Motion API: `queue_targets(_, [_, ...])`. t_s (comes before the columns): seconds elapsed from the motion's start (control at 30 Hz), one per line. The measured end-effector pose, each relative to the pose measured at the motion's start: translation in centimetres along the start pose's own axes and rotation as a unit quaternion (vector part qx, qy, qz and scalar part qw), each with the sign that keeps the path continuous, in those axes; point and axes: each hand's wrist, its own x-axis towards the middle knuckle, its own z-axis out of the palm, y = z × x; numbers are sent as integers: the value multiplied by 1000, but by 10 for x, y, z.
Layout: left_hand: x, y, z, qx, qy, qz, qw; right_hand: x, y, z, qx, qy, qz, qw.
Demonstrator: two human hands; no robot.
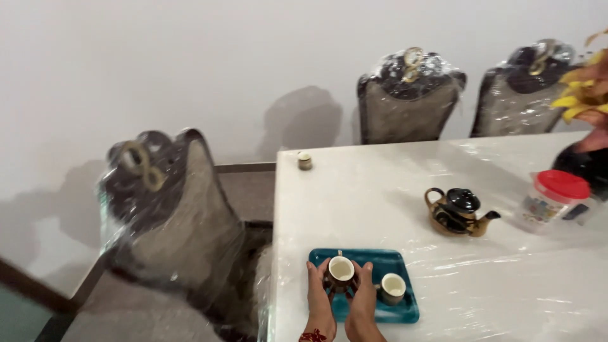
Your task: The person repeatedly picks up small cups from a dining table and places them onto a blue tray. The action is performed one cup at a time in a repetitive loop, with the camera moving around the table between each placement.
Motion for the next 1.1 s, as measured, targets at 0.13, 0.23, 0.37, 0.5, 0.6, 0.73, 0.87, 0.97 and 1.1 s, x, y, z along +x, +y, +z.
queue_targets(0.13, [30,-1,14,63,-12,-53,997,41,0,-3,45,34,-11,998])
queue_targets(0.23, [51,-3,23,86,-15,-87,992,69,4,-8,68,49,-34,996])
queue_targets(0.37, [82,-24,24,65,-52,-82,993,86,3,-10,31,101,-17,994])
queue_targets(0.5, [116,-49,23,51,-91,-87,991,104,12,-18,26,126,-1,992])
queue_targets(0.6, [132,-61,18,100,-99,-108,984,127,25,-28,38,124,1,992])
queue_targets(0.73, [149,-79,15,108,-117,-100,982,143,38,-38,31,125,-3,992])
queue_targets(0.87, [153,-88,13,120,-127,-109,979,138,40,-37,-10,135,-10,991])
queue_targets(0.97, [151,-87,15,143,-128,-122,974,134,40,-35,-3,121,-65,991])
queue_targets(1.1, [150,-86,17,145,-135,-124,972,135,41,-36,-63,135,-99,984])
